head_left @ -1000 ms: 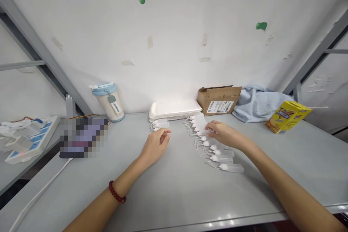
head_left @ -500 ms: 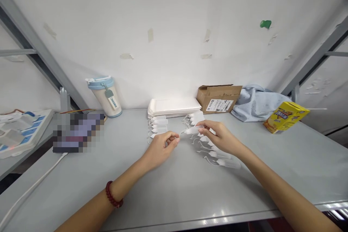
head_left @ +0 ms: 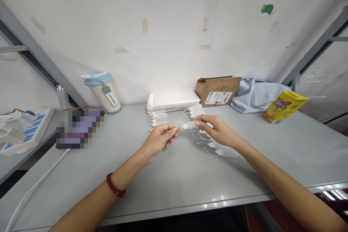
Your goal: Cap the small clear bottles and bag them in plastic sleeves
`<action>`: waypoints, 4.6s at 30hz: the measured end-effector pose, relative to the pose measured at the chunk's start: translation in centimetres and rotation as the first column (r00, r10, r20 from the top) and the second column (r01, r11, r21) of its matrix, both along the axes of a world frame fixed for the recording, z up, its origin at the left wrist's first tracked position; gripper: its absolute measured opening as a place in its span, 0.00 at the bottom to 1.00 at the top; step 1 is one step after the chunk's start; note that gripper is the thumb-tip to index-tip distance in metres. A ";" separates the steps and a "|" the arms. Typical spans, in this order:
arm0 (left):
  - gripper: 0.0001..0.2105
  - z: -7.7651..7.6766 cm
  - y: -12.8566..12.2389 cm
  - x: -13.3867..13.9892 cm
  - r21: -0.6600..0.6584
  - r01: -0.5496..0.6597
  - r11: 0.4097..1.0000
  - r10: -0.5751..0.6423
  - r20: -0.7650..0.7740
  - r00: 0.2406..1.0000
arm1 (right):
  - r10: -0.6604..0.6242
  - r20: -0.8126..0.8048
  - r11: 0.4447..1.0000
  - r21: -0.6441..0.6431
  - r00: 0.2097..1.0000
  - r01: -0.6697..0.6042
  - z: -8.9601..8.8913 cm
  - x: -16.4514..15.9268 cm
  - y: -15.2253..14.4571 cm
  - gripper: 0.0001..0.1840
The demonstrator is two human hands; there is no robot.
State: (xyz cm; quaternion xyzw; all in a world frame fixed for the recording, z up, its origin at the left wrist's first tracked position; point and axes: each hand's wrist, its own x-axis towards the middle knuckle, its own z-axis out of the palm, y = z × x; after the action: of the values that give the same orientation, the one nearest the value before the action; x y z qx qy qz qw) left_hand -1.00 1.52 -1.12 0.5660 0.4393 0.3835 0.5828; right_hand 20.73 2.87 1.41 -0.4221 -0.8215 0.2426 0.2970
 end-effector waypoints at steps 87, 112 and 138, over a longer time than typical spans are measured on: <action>0.12 -0.4 5.9 -9.0 0.458 -0.073 0.886 0.342 -0.540 0.769 | -0.184 0.140 0.925 0.359 0.973 0.123 -2.7 2.6 3.7 0.06; 0.16 -0.7 5.4 -7.8 0.496 -0.292 0.818 0.545 -0.504 0.670 | -0.186 0.266 0.932 0.352 0.946 0.084 -3.6 3.3 4.7 0.08; 0.13 0.3 0.9 -1.7 0.487 -0.094 0.868 0.334 -0.433 0.837 | -0.181 -0.032 0.963 0.198 0.983 0.184 -1.7 1.4 2.1 0.13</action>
State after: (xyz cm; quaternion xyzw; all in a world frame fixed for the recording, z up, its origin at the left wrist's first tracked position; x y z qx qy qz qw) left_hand -2.73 2.40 -0.85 0.7100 0.5381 0.3767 0.2537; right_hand 22.12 5.01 -0.24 -0.4622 -0.7973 0.1333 0.3646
